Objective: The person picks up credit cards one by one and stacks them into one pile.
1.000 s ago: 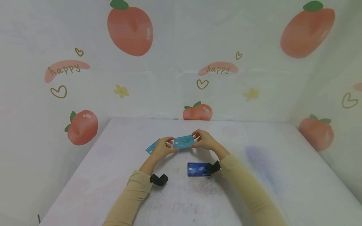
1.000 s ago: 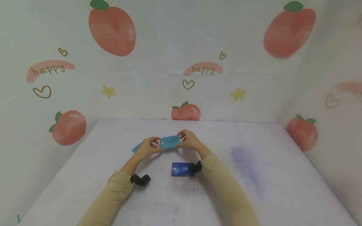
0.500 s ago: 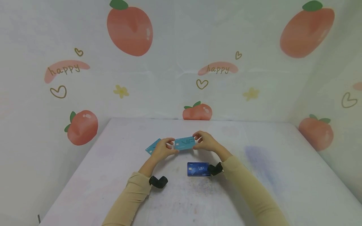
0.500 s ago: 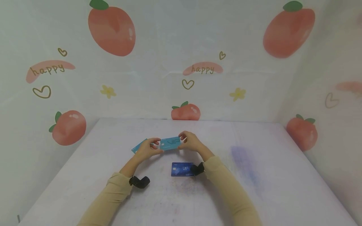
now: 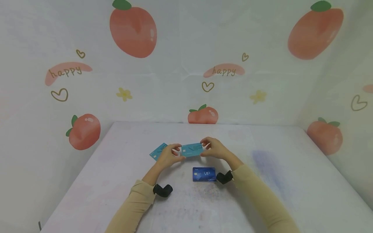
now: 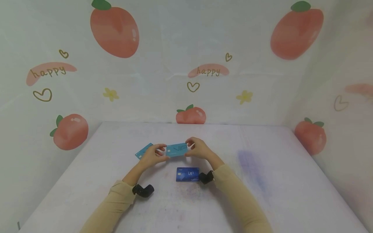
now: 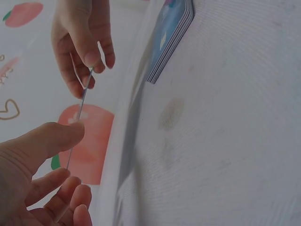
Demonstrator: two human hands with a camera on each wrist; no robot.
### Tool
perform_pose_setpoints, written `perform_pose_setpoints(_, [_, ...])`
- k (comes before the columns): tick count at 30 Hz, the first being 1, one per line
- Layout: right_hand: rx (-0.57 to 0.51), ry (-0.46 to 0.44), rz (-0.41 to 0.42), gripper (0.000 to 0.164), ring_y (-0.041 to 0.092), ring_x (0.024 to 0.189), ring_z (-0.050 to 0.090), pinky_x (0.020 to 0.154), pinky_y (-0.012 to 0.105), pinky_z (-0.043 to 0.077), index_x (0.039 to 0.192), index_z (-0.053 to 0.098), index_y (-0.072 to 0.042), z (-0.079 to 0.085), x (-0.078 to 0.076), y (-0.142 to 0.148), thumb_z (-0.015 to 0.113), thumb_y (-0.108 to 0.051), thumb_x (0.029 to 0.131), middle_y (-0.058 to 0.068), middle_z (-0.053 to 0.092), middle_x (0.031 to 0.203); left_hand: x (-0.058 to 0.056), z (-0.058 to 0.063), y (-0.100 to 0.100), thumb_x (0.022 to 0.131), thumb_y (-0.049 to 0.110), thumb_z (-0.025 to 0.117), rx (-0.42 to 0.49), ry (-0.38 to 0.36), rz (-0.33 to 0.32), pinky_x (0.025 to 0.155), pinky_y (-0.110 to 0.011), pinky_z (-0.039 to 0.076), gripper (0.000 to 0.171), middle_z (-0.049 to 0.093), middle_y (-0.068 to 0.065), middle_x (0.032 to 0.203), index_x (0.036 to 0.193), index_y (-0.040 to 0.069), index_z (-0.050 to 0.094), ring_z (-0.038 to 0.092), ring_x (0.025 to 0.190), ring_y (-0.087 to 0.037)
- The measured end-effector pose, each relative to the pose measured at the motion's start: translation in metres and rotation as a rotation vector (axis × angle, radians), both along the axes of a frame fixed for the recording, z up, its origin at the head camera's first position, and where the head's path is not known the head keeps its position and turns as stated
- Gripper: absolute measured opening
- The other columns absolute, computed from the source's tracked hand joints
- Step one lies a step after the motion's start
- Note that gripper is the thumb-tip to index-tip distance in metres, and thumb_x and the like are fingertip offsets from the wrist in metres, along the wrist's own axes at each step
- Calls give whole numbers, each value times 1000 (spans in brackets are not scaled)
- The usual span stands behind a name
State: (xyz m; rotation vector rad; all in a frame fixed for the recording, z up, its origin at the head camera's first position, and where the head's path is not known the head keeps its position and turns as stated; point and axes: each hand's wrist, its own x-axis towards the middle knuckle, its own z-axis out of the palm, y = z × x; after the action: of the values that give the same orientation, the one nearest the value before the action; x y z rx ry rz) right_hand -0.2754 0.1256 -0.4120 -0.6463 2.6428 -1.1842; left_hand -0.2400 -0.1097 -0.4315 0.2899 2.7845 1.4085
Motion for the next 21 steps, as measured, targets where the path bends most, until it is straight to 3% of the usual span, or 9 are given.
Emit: perform_pose_setpoints(21, [5, 26, -3, 51, 25, 94, 58, 87, 43, 49, 117, 55, 0, 3, 12, 9, 77, -17, 74, 17, 60, 110, 5, 0, 2, 73, 17, 78, -15, 87, -65, 69, -26, 46, 52, 63, -10, 104, 120, 5, 60, 58, 85, -19])
